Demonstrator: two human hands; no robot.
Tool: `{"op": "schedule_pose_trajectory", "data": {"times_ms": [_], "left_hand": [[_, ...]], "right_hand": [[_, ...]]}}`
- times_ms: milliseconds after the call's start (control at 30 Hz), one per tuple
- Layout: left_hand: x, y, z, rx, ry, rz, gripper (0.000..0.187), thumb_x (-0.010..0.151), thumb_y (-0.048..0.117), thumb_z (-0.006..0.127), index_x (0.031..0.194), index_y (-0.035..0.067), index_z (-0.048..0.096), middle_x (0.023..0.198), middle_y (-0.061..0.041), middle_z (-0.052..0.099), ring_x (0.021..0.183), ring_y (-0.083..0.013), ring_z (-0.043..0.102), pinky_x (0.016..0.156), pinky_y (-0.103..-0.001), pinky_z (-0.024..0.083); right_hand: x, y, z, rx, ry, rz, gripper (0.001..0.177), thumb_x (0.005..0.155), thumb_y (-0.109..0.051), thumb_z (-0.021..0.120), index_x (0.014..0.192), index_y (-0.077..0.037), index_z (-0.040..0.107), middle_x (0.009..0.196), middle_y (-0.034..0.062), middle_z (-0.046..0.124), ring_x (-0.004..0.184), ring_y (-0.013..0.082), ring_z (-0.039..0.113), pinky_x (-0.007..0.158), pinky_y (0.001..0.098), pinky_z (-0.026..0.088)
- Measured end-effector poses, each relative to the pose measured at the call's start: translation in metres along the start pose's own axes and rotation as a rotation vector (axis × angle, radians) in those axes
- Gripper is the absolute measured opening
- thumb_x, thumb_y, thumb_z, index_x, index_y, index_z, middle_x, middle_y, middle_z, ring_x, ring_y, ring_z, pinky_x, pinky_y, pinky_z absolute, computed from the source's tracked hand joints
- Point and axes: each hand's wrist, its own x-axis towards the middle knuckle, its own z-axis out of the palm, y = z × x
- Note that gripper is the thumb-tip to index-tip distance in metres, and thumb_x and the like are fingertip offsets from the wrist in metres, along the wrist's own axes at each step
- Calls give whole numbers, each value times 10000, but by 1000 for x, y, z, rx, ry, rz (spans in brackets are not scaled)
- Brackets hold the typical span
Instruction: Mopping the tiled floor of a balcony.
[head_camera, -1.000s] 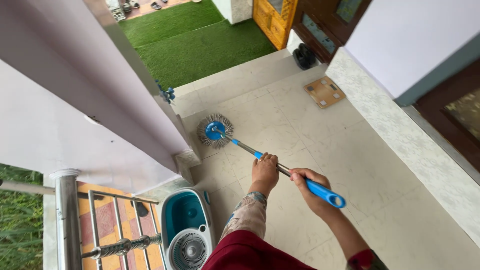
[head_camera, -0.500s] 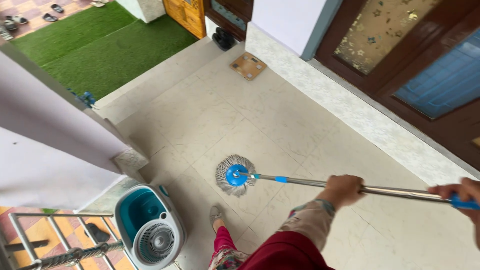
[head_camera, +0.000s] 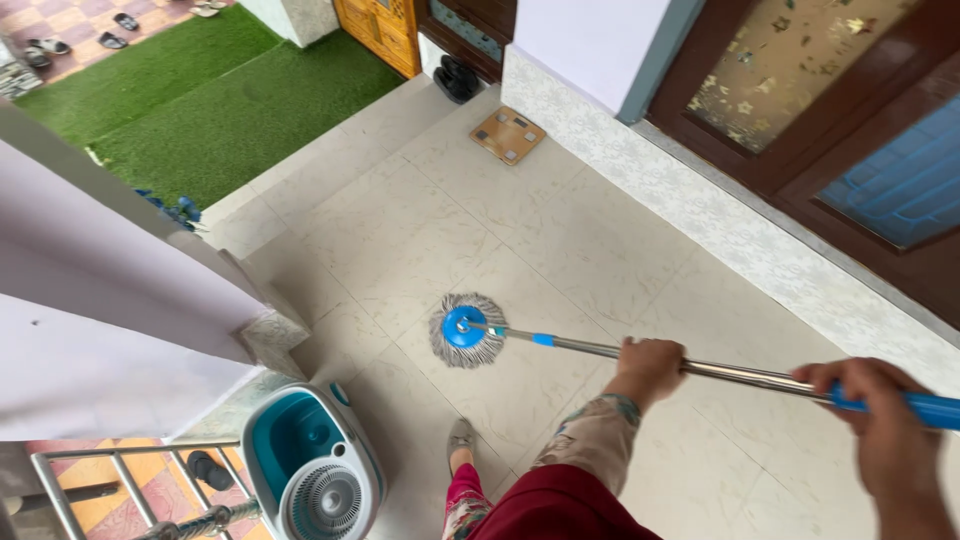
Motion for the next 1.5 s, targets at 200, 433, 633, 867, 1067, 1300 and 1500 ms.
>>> {"op": "schedule_pose_trajectory", "data": {"times_ms": [200,433,633,867,1067,1300,1500], "left_hand": [[10,-189,-80,22,399,-369,309,1002,185,575,1305,123,571,1412,-103,588,1423,-279,474,1184,-532,350],[-30,-311,-188,-44,480,-502,730,901,212,690,1537,118,345,1638,-83,301,1506,-319,286,1124,-465,397],[-37,-318,-203,-94,367,-579,585,933,232,675,1461,157,433,1676,-37,271,1541,-297,262,1126,-455,418],[22,-216,-141,19,409,-385,543,922,211,685,1415,137,467,1605,-51,363,1487,-321,309,1135,-495,355],[79,-40,-17,10,304,-38,232,946,75,598,1177,82,599,1212,-146,676,1250,-348,587,1003,-462,504],[72,184,80,-98,-27,270,239,986,188,594,1210,114,633,1111,-121,720,1101,-350,667,917,-499,535],[86,214,82,7,-191,249,258,1028,253,558,1248,140,634,1101,-86,727,1098,-309,691,889,-512,552]], "right_hand": [[43,15,221,72,-227,-146,310,1075,-149,523,874,15,694,921,111,756,871,170,663,812,328,490],[60,17,449,281,-444,-163,218,1023,-150,600,1018,15,742,913,71,761,856,110,685,799,266,557],[69,21,459,156,-620,-300,215,972,-172,668,1093,-4,725,1025,57,766,885,107,672,809,258,567],[119,34,280,44,-563,-218,223,1003,-184,626,1040,-6,755,962,62,778,893,116,685,802,275,559],[113,23,21,-177,-369,-74,314,1040,-250,557,982,-16,759,1000,109,798,998,205,713,917,369,554],[150,236,-339,-62,-138,414,406,1155,-285,456,823,-51,452,931,254,662,1138,439,687,968,601,503],[88,102,-286,-260,-23,316,442,1100,-302,400,743,-45,443,1007,229,650,1191,399,694,986,565,503]]}}
